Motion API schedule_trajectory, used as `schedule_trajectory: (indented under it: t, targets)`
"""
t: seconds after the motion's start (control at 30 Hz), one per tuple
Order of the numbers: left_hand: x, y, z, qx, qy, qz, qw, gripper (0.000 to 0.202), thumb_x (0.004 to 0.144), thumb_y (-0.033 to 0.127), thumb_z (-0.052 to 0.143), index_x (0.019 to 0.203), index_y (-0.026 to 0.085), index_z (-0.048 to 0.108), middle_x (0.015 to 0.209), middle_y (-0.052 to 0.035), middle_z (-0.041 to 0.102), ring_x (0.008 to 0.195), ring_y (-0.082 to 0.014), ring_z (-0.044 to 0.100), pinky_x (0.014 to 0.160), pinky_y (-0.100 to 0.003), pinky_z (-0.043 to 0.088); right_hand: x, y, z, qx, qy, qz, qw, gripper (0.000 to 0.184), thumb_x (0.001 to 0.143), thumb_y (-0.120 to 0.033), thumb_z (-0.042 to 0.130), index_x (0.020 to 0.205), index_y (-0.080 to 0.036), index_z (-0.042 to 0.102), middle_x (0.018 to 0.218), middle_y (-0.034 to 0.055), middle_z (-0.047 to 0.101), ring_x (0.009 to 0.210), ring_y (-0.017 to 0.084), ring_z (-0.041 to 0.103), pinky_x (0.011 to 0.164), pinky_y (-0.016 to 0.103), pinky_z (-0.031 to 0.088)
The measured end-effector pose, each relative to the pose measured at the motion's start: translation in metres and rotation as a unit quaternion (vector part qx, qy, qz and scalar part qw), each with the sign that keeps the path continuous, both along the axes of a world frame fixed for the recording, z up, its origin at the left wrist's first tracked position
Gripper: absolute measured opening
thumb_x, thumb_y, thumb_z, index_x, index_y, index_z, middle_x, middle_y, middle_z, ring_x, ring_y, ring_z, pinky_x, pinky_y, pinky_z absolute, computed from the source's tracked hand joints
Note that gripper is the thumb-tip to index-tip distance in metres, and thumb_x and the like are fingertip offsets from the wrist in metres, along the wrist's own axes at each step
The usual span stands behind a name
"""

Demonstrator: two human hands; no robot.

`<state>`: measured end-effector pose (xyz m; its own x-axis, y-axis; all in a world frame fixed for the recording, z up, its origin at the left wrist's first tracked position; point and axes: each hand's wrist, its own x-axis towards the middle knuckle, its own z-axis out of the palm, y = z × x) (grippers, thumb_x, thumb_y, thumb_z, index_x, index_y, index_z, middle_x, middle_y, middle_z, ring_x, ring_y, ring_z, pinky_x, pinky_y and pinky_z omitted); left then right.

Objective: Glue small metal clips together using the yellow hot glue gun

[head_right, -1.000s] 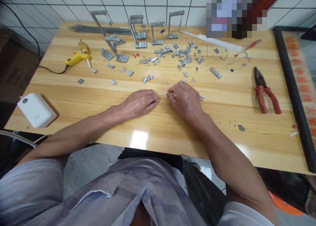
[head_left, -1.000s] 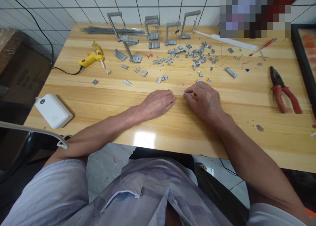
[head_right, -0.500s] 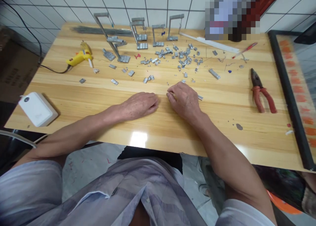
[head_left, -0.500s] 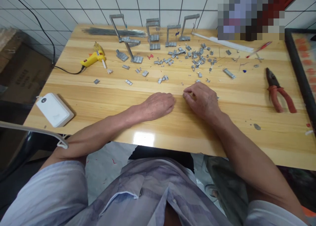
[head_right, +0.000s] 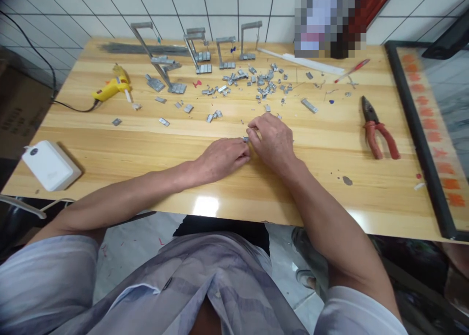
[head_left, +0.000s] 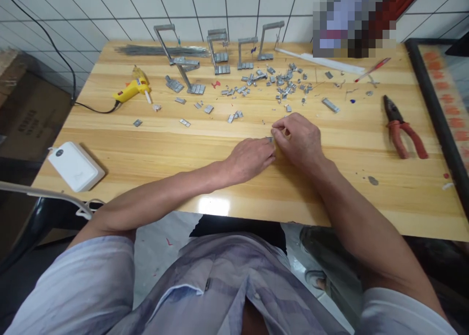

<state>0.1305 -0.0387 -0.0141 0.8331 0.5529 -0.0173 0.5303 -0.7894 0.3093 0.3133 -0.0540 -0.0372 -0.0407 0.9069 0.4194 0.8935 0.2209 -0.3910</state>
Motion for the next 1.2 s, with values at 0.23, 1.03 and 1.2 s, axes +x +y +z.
schedule_trajectory:
  t: [0.23, 1.03, 1.2]
  targets:
    - [0.014, -0.006, 0.002, 0.029, 0.080, -0.018, 0.996, 0.026, 0.105, 0.016, 0.047, 0.106, 0.013, 0.073, 0.104, -0.0127, 0.076, 0.095, -0.0267, 0.073, 0.075, -0.038, 0.051, -0.001, 0.000, -0.001, -0.006, -0.005, 0.000, 1.000, 0.019, 0.095, -0.025, 0.055, 0.092, -0.023, 0.073, 0.093, 0.0091, 0.074, 0.085, 0.024, 0.064, 0.076, 0.039, 0.047]
    - [-0.078, 0.045, 0.014, -0.111, -0.152, 0.148, 0.971, 0.003, 0.087, 0.015, 0.064, 0.087, 0.017, 0.067, 0.080, 0.0016, 0.072, 0.070, -0.0118, 0.061, 0.066, -0.024, 0.042, -0.001, 0.001, -0.006, 0.027, -0.004, 0.010, 1.000, 0.013, 0.093, -0.024, 0.059, 0.088, -0.024, 0.071, 0.088, 0.0070, 0.074, 0.084, 0.023, 0.065, 0.074, 0.037, 0.048]
    - [-0.088, 0.051, 0.006, -0.135, -0.167, 0.119, 0.969, 0.008, 0.087, 0.015, 0.068, 0.087, 0.018, 0.075, 0.083, 0.0012, 0.077, 0.074, -0.0123, 0.066, 0.069, -0.023, 0.045, -0.002, -0.001, -0.001, 0.014, -0.002, 0.023, 1.000, 0.013, 0.092, -0.023, 0.059, 0.087, -0.025, 0.071, 0.086, 0.0079, 0.075, 0.082, 0.024, 0.067, 0.073, 0.038, 0.050]
